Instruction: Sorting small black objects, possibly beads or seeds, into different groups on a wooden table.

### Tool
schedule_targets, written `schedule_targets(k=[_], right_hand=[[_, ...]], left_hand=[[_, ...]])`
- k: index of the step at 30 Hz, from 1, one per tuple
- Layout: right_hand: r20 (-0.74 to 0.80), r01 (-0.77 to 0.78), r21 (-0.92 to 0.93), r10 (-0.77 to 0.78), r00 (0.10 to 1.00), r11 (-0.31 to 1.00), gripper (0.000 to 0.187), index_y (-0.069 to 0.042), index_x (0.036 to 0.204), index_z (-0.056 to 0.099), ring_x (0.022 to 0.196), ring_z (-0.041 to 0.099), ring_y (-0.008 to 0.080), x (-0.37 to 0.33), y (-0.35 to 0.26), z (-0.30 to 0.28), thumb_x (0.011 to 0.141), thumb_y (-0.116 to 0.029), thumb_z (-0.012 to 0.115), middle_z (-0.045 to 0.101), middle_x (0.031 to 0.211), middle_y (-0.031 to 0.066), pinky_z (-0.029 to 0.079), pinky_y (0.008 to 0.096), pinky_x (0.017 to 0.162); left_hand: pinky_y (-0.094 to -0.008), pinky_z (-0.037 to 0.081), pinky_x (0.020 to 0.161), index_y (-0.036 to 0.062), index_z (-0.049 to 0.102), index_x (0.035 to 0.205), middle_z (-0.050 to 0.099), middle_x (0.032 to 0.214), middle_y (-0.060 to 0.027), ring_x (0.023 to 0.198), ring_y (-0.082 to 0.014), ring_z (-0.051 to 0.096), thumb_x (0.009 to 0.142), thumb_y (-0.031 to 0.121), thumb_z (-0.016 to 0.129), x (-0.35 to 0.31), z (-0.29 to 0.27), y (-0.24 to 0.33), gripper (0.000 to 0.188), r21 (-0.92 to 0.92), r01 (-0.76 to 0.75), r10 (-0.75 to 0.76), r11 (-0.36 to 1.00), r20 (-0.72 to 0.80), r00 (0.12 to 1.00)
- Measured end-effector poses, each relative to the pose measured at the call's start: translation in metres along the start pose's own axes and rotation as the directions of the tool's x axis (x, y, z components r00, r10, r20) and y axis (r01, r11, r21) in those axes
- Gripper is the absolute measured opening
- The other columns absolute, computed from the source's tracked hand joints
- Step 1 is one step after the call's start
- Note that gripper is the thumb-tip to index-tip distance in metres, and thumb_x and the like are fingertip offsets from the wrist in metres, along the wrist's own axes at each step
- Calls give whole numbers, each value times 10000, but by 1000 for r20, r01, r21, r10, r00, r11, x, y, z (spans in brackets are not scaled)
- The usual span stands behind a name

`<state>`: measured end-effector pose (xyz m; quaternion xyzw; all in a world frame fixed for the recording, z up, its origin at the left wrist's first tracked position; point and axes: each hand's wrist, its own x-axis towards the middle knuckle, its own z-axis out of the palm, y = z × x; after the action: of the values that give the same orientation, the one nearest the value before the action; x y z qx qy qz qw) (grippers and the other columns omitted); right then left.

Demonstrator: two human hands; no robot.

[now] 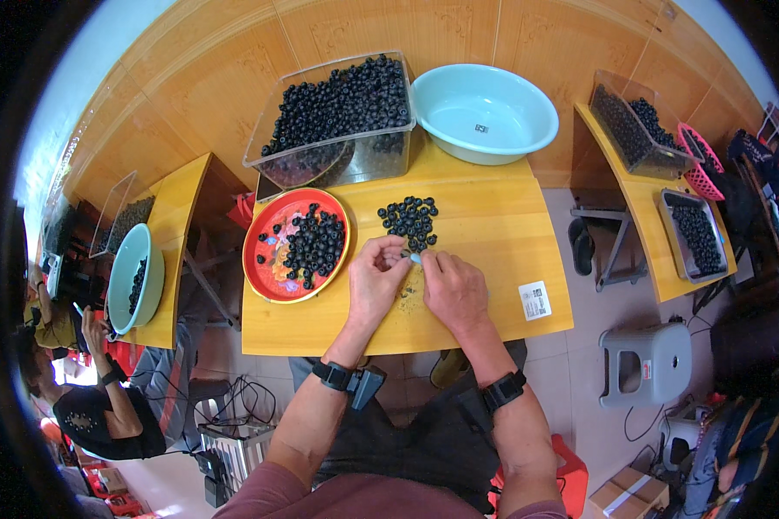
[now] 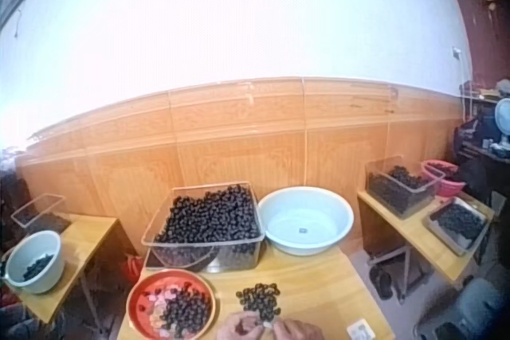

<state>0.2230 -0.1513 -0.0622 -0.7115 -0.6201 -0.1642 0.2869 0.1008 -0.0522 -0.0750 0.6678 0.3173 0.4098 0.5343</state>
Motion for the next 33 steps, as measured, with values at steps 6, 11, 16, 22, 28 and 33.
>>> schedule_targets(k=[6, 11, 16, 22, 28, 33], right_hand=[[-8, -1, 4, 1, 1000, 1000, 145, -38, 996, 667, 703, 667, 263, 0, 0, 1, 856, -73, 669, 607, 773, 94, 552, 393, 591], [5, -8, -4, 8, 1000, 1000, 151, -38, 997, 653, 710, 669, 266, -1, 0, 1, 849, -68, 664, 605, 774, 96, 556, 395, 598], [18, -24, 22, 24, 1000, 999, 139, -39, 985, 631, 723, 675, 274, 0, -1, 0, 850, -64, 654, 611, 783, 103, 560, 401, 610], [19, -62, -23, 63, 998, 998, 115, -40, 965, 639, 724, 695, 275, -1, 2, 4, 851, -58, 643, 631, 775, 104, 570, 399, 611], [-7, -96, -76, 96, 995, 992, 73, -47, 921, 643, 711, 704, 275, 2, 2, 4, 848, -49, 636, 641, 764, 108, 575, 394, 602], [-35, -136, -112, 133, 991, 984, 44, -46, 886, 628, 702, 700, 276, 3, 3, 6, 843, -43, 637, 644, 765, 110, 571, 394, 598]], left_hand=[[-253, 557, 770, -14, 707, 1134, 670, 990, -71, 849, -114, 651, 844, -91, 739, 0, 0, 3, 302, 37, 11, -11, 999, -10, 1000], [-239, 547, 769, -18, 695, 1145, 667, 981, -54, 838, -94, 631, 851, -82, 751, 1, -1, -2, 307, 46, 7, -7, 999, -2, 1000], [-217, 536, 777, -32, 664, 1168, 664, 979, -35, 840, -72, 621, 868, -89, 749, 1, -1, -7, 317, -92, 57, -55, 994, 19, 998], [-210, 537, 790, -41, 647, 1167, 670, 991, -36, 843, -66, 630, 880, -89, 753, 1, -2, -10, 310, -279, 113, -110, 954, 27, 994], [-212, 532, 793, -26, 694, 1154, 666, 988, -22, 857, -66, 631, 896, -62, 756, 1, -3, -3, 268, -153, 48, -50, 987, -6, 999], [-225, 525, 774, -5, 741, 1058, 655, 956, -13, 860, -70, 624, 905, -33, 749, -1, -5, 5, 156, -127, -26, 15, 992, -90, 996]])
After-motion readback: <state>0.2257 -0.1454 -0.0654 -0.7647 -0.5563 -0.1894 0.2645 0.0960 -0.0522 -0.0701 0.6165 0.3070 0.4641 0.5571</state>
